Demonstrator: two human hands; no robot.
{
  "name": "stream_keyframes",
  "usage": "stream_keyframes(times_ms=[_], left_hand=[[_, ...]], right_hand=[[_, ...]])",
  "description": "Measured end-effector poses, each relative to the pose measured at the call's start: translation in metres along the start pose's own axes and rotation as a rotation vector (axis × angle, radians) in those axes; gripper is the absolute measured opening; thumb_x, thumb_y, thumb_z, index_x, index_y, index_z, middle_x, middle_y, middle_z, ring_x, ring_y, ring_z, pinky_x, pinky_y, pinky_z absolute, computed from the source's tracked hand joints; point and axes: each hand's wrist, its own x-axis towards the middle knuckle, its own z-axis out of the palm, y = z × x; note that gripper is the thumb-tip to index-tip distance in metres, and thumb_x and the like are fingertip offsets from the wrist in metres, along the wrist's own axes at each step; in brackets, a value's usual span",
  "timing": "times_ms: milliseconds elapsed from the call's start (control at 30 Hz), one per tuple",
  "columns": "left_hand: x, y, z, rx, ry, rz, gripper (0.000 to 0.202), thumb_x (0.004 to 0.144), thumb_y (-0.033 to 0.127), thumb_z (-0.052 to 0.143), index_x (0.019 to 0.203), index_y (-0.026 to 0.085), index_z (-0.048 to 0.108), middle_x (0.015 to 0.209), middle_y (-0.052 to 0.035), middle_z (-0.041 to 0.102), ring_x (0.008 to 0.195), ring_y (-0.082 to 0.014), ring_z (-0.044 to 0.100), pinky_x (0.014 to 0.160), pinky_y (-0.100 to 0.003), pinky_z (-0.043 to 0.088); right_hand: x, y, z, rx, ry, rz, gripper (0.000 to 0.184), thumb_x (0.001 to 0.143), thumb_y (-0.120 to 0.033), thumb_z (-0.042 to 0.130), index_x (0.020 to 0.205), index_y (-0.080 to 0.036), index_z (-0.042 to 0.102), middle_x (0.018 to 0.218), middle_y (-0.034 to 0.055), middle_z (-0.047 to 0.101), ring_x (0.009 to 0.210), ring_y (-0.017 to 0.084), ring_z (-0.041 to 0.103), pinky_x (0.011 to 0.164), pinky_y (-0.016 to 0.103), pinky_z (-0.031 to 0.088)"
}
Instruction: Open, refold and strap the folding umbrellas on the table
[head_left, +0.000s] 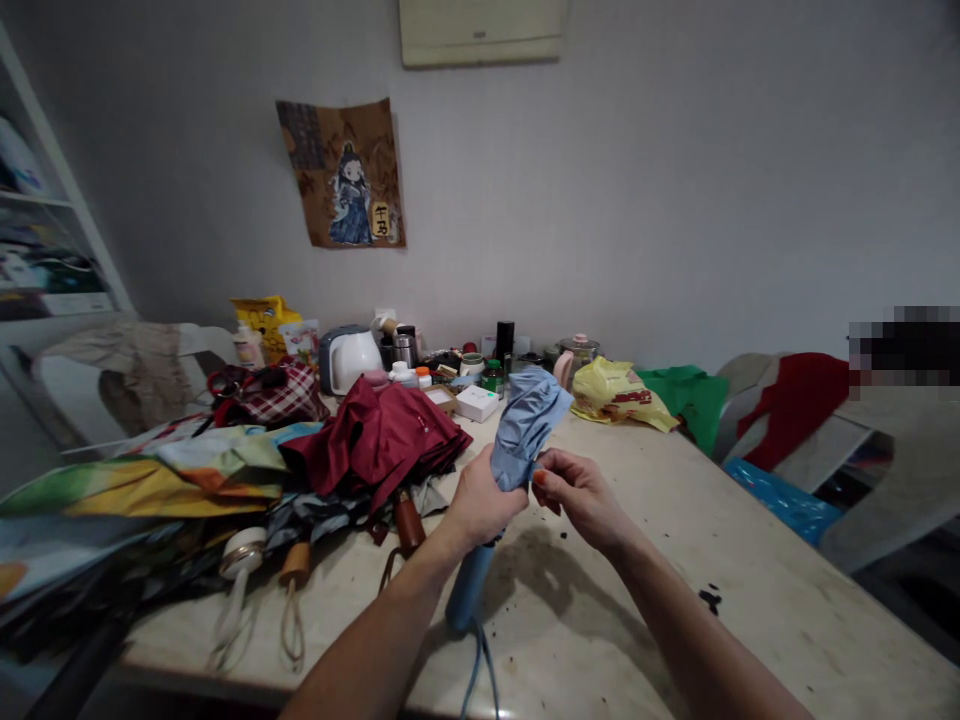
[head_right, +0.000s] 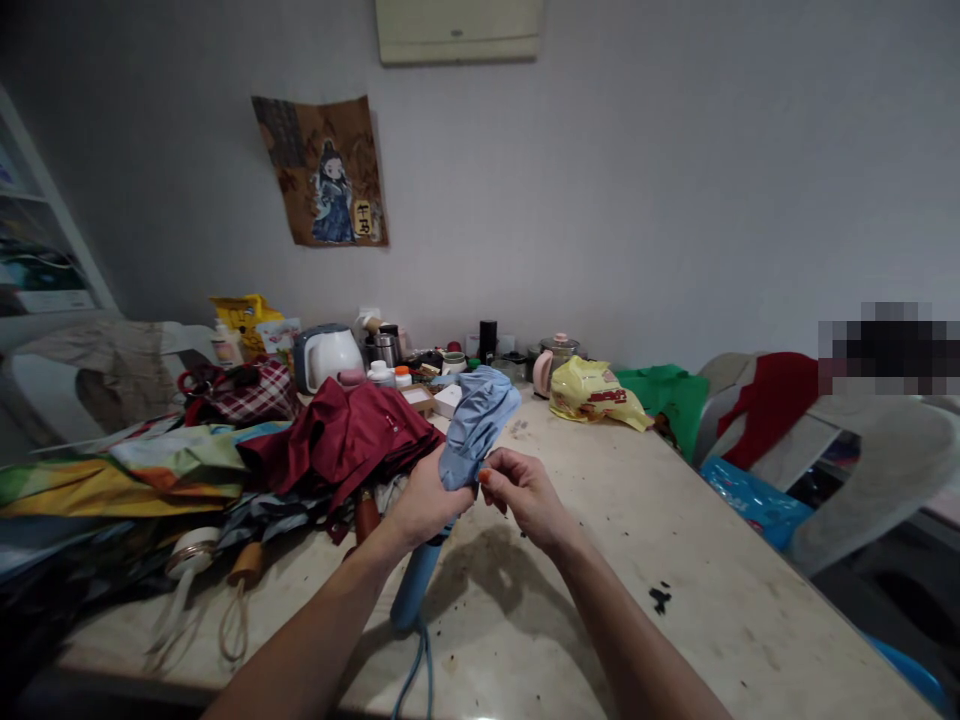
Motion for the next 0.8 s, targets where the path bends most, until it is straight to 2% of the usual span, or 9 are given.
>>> stream_keyframes(times_ms=[300,433,533,600,700,800], left_hand=[[-0.002,0.006,0.000,0.004,-0.043,-0.023,0.027,0.062,0.016,0.063,0.088,0.017,0.057,0.075,0.0006,0.060,0.066,-0.0134,0.053,0.061,-0.023,0.042],[-0.008,0.005,0.004,0.182,0.053,0.033,0.039,0.062,0.018,0.067,0.100,0.019,0.056,0.080,-0.0026,0.062,0.071,-0.0181,0.058,0.065,-0.026,0.040],[-0.012,0.003,0.007,0.322,0.126,0.095,0.053,0.063,0.020,0.069,0.113,0.020,0.052,0.086,-0.0066,0.064,0.078,-0.0236,0.061,0.067,-0.028,0.039],[-0.012,0.004,0.006,0.344,0.128,0.074,0.053,0.065,0.021,0.069,0.114,0.020,0.050,0.088,-0.0076,0.066,0.081,-0.0241,0.063,0.068,-0.028,0.040],[-0.006,0.007,0.000,0.202,0.135,0.007,0.044,0.062,0.019,0.069,0.103,0.019,0.054,0.087,-0.0055,0.067,0.079,-0.0202,0.063,0.069,-0.027,0.043],[0.003,0.007,-0.006,-0.133,0.207,-0.018,0.035,0.063,0.020,0.067,0.096,0.017,0.056,0.087,-0.0045,0.066,0.076,-0.0171,0.062,0.070,-0.027,0.048]], right_hand=[[-0.001,-0.004,0.000,0.033,-0.017,-0.002,0.029,0.083,-0.043,0.064,0.074,-0.017,0.056,0.059,-0.0011,0.056,0.049,0.008,0.044,0.046,0.022,0.033],[0.000,-0.004,0.004,-0.164,0.007,-0.059,0.021,0.084,-0.033,0.057,0.069,-0.018,0.053,0.059,-0.0016,0.053,0.049,0.009,0.042,0.047,0.023,0.033],[-0.001,-0.002,0.010,-0.347,0.077,-0.122,0.012,0.083,-0.024,0.050,0.074,-0.018,0.054,0.063,-0.0016,0.051,0.054,0.010,0.043,0.050,0.024,0.035],[-0.003,-0.004,0.014,-0.431,0.083,-0.142,0.008,0.084,-0.023,0.049,0.079,-0.018,0.053,0.069,-0.0008,0.052,0.059,0.011,0.045,0.054,0.025,0.037],[-0.007,-0.009,0.020,-0.463,0.002,-0.159,0.007,0.087,-0.025,0.051,0.088,-0.019,0.051,0.081,0.0009,0.053,0.067,0.012,0.048,0.059,0.025,0.040],[-0.009,-0.009,0.030,-0.361,0.008,-0.128,0.025,0.088,-0.031,0.053,0.110,-0.021,0.048,0.106,0.0063,0.054,0.083,0.014,0.053,0.064,0.025,0.045]])
